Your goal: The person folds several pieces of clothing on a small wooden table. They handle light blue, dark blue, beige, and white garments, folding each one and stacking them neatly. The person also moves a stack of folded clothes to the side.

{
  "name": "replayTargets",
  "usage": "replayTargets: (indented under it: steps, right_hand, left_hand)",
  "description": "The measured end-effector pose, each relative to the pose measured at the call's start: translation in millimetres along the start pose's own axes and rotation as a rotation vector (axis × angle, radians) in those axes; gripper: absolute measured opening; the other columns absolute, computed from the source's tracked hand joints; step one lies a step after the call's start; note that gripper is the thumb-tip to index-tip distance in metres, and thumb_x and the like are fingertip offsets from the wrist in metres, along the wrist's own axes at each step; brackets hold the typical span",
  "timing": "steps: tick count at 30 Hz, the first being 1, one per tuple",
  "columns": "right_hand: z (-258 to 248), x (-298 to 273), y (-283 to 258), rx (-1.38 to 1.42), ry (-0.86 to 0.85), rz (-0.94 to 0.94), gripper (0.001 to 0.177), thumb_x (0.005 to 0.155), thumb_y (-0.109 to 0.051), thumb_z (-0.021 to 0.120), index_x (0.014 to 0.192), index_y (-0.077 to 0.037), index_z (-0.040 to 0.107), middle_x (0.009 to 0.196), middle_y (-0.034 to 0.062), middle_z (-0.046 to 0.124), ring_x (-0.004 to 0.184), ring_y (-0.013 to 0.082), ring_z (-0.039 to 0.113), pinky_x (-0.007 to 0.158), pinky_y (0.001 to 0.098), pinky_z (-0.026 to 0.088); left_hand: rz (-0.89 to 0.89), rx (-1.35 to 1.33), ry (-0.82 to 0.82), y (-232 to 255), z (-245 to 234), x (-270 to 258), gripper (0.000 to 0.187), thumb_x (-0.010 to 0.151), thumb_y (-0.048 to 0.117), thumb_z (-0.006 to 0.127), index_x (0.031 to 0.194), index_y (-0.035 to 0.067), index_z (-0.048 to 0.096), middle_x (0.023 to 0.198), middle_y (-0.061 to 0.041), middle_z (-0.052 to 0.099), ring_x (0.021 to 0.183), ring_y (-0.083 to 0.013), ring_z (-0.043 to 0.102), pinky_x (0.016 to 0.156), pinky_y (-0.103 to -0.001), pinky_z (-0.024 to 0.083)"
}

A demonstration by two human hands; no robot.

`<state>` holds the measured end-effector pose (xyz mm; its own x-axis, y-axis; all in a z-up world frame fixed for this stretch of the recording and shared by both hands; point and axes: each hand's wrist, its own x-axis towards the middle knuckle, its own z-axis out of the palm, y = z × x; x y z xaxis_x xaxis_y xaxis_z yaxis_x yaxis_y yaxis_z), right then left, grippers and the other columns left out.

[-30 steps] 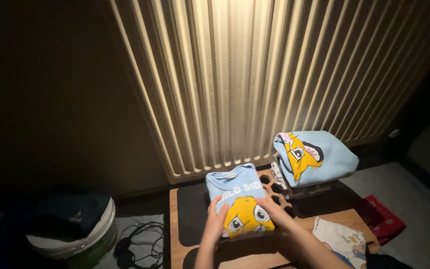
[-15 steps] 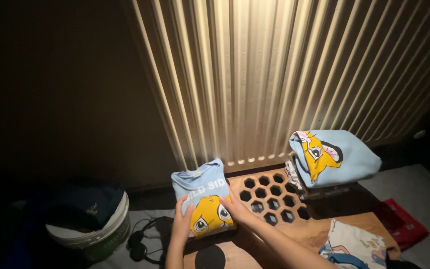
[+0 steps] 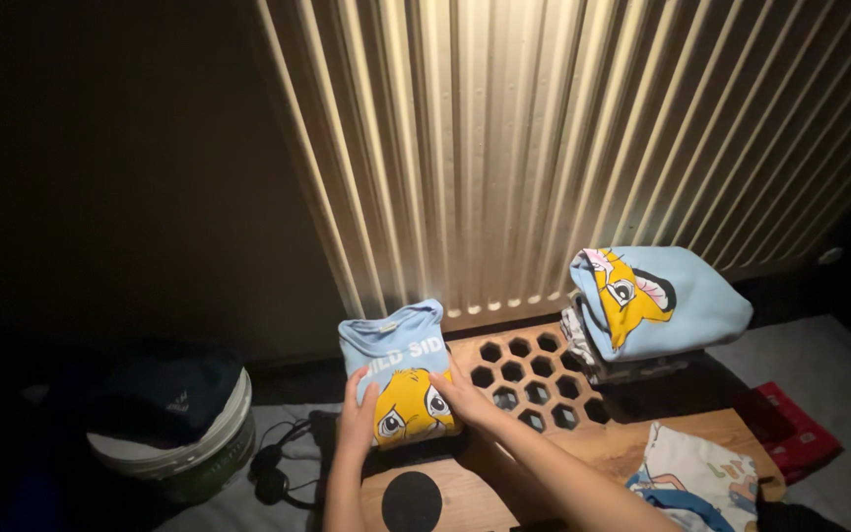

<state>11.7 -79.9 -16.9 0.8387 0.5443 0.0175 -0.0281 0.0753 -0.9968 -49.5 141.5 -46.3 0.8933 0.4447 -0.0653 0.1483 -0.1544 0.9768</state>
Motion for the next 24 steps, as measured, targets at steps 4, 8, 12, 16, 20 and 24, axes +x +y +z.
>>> replayTargets:
  steps: [4,8,12,16,20,24]
  right_hand:
    - [-4.0,-4.5,-0.8,0.155,-0.022,0.092,0.072,0.101,-0.031,0.053,0.162,-0.016,0.018,0.146,0.0102,0.052,0.126,0.0161,0.057,0.104,0.0336,0.049]
    - [-28.1,-26.4,14.4,-0.036,0.073,0.323,0.077,0.103,-0.038,0.047,0.165,-0.025,0.004,0.144,0.0083,0.051,0.093,0.0179,0.048,0.08,0.0335,0.045]
    - [-60.7,-73.8,34.4,0.318,0.007,0.269,0.083,0.103,-0.03,0.057,0.17,-0.024,0.01,0.123,0.0112,0.037,0.087,0.0161,0.042,0.072,0.0278,0.038]
    - [-85.4,-120.3,32.6,0.089,-0.018,0.041,0.072,0.097,-0.021,0.062,0.16,-0.015,0.026,0.145,0.0076,0.052,0.114,0.0143,0.056,0.09,0.0295,0.051]
    - [-78.3,-156.2,26.6,-0.205,-0.118,-0.055,0.054,0.097,-0.017,0.061,0.148,-0.01,0.047,0.137,0.0104,0.062,0.125,0.0167,0.061,0.102,0.0325,0.053]
    - [-46.5,-191.7,9.2,-0.349,-0.477,0.287,0.03,0.104,-0.024,0.059,0.125,-0.004,0.069,0.106,0.0101,0.076,0.097,0.0211,0.075,0.086,0.0352,0.06]
  left_hand:
    - [0.102,-0.177,0.011,-12.3,1.4,1.7,0.046,0.093,0.031,0.066,0.137,0.019,0.062,0.13,-0.021,0.071,0.114,-0.0277,0.066,0.094,-0.035,0.052]
    - [0.463,0.067,0.163,-13.6,-3.6,-10.8,0.041,0.095,0.024,0.071,0.134,0.013,0.07,0.158,-0.029,0.04,0.14,-0.0344,0.048,0.108,-0.037,0.042]
    - [0.38,0.018,0.174,-0.1,-7.2,-49.4,0.04,0.093,0.027,0.07,0.131,0.016,0.07,0.165,-0.026,0.029,0.141,-0.0346,0.048,0.108,-0.036,0.042]
    - [0.366,0.013,0.196,29.8,-9.2,-86.2,0.035,0.091,0.027,0.068,0.124,0.018,0.073,0.168,-0.02,0.03,0.138,-0.0339,0.054,0.104,-0.037,0.047]
    - [0.648,0.377,0.33,52.0,-1.0,-120.3,0.033,0.09,0.02,0.074,0.121,0.013,0.08,0.161,-0.021,0.04,0.143,-0.0463,0.04,0.111,-0.046,0.039]
    - [0.555,0.35,0.099,56.5,4.1,-156.4,0.022,0.088,0.026,0.071,0.106,0.014,0.079,0.122,-0.016,0.07,0.112,-0.0341,0.066,0.098,-0.042,0.053]
